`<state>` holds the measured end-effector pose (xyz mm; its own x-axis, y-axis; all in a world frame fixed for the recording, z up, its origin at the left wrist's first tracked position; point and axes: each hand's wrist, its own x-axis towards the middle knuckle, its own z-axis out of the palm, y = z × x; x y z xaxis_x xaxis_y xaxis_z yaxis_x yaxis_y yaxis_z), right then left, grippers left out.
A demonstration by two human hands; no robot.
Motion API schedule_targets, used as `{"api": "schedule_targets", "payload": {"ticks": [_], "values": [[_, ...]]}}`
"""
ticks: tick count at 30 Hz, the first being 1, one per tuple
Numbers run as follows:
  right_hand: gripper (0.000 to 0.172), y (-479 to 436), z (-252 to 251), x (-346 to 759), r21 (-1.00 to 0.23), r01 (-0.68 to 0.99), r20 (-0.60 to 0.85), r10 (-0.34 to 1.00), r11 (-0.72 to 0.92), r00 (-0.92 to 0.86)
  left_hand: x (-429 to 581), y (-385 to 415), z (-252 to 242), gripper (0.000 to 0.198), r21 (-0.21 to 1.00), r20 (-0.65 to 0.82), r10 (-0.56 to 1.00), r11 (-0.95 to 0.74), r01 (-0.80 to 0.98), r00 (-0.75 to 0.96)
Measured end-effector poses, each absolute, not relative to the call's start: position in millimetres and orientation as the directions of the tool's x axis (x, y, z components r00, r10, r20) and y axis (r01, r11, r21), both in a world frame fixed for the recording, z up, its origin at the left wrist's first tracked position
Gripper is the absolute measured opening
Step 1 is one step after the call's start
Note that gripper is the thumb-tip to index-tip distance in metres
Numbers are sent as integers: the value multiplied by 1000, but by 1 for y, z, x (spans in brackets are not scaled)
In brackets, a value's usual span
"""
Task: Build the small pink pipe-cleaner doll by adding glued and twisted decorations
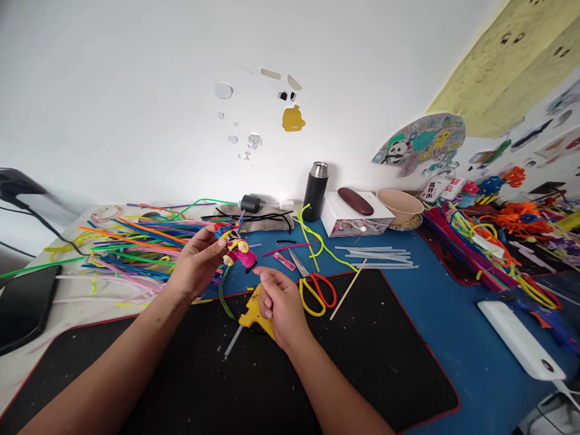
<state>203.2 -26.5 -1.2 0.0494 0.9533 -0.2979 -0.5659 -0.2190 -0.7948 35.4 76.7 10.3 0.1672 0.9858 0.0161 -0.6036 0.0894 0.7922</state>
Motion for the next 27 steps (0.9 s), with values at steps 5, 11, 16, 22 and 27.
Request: {"api": "schedule_targets", "payload": {"ticks": [5,11,16,22,27], "values": [[48,-27,0,200,-775,-584,-320,947,-244,29,32,74,17,32,873,139,973,-33,-487,184],[43,-28,-1,197,-760,-592,-336,942,-267,8,31,70,27,36,911,160,963,-59,-409,216],[39,-28,1,196,-757,-598,-331,944,-263,5,33,65,30,34,933,191,948,-94,-349,256],[40,-28,-4,199,-703,-645,-371,928,-300,-28,37,65,19,36,935,211,941,-116,-335,263],[37,-28,-6,201,-655,-682,-389,919,-327,-67,39,65,14,32,941,257,928,-177,-287,269]]}}
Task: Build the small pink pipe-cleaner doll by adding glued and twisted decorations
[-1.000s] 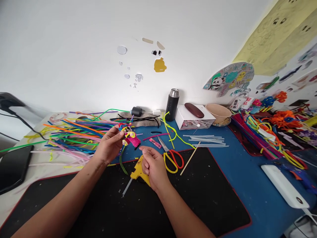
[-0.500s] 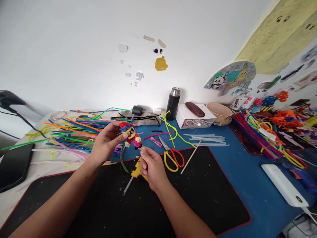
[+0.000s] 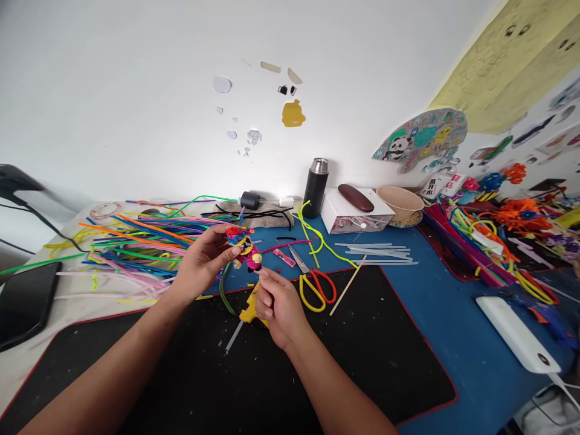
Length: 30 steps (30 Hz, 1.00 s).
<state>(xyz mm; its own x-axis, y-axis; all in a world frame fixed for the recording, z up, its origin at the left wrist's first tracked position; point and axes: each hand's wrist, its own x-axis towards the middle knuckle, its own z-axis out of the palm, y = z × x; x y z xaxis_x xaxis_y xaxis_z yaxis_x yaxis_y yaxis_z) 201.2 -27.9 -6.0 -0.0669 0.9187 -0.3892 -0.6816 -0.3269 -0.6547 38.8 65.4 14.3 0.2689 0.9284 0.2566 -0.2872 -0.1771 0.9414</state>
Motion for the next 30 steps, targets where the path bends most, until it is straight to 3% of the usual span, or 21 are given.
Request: {"api": "schedule_targets", "payload": {"ticks": [15,30], "values": [[36,-27,-10,204,-600,-718,-409,907,-353,-105,42,63,14,35,943,224,943,-147,-298,247],[36,-27,-10,205,-613,-711,-397,912,-345,-100,39,68,16,32,940,283,933,-223,-257,224]]}}
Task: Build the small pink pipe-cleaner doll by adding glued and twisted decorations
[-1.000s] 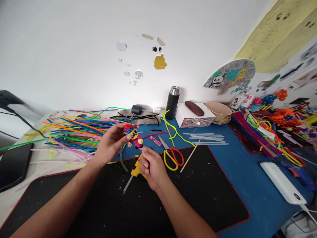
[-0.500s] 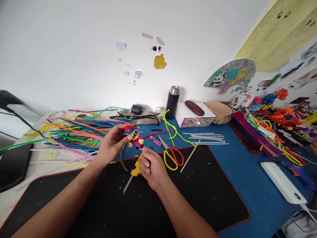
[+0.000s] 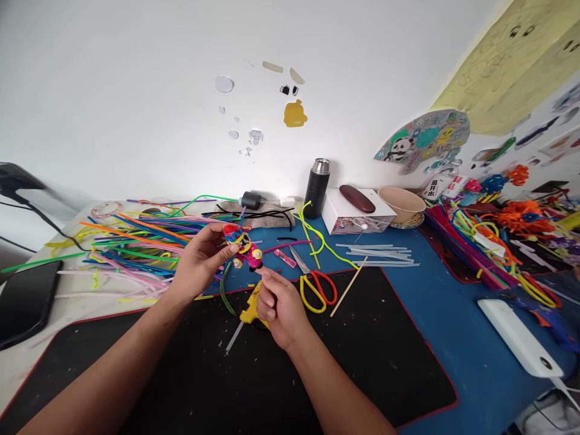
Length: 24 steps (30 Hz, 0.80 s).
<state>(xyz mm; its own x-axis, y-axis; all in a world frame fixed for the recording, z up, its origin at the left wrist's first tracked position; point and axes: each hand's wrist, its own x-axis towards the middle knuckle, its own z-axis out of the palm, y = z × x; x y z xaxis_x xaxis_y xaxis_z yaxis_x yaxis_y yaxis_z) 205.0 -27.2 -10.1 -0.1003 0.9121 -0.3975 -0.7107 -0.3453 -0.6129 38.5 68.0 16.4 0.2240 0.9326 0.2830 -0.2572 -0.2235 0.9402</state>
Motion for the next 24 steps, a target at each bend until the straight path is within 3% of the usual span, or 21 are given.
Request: {"api": "schedule_targets", "payload": {"ticks": [6,24], "values": [[47,-27,-9,206,-642,-687,-389,917,-339,-89,33,69,19,37,945,272,941,-222,-242,200],[53,-29,-4,204,-659,-679,-383,921,-325,-69,33,74,13,35,944,288,929,-233,-236,233]]}}
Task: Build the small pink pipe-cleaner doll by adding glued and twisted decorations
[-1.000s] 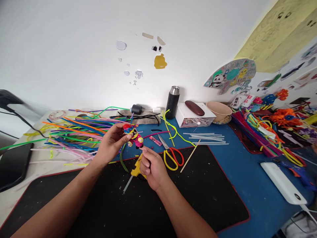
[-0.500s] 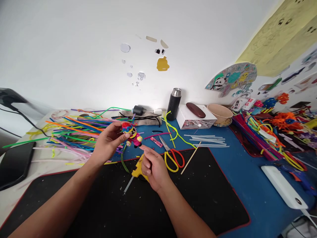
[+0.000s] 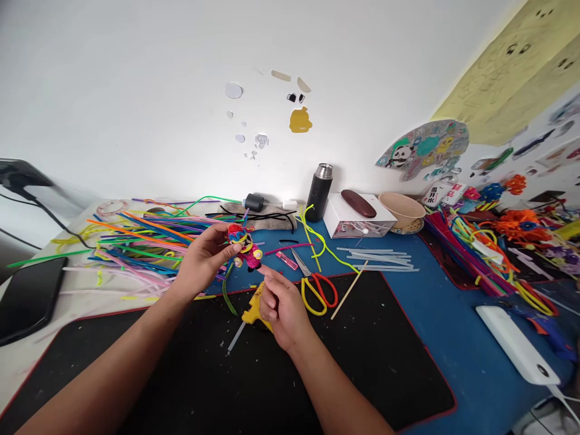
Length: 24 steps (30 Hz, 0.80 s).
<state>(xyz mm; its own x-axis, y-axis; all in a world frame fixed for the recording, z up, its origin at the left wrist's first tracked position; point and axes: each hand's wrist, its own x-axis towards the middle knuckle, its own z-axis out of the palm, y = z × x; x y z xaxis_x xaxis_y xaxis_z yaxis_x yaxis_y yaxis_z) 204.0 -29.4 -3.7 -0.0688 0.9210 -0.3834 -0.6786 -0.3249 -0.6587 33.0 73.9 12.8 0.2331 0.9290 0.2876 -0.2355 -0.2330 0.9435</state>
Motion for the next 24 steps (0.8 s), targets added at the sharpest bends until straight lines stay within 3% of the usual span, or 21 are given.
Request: {"api": "schedule_targets", "payload": {"ticks": [24], "values": [[50,-29,-4,201,-677,-663,-365,928,-320,-75,31,73,20,37,952,256,937,-202,-229,236]]}}
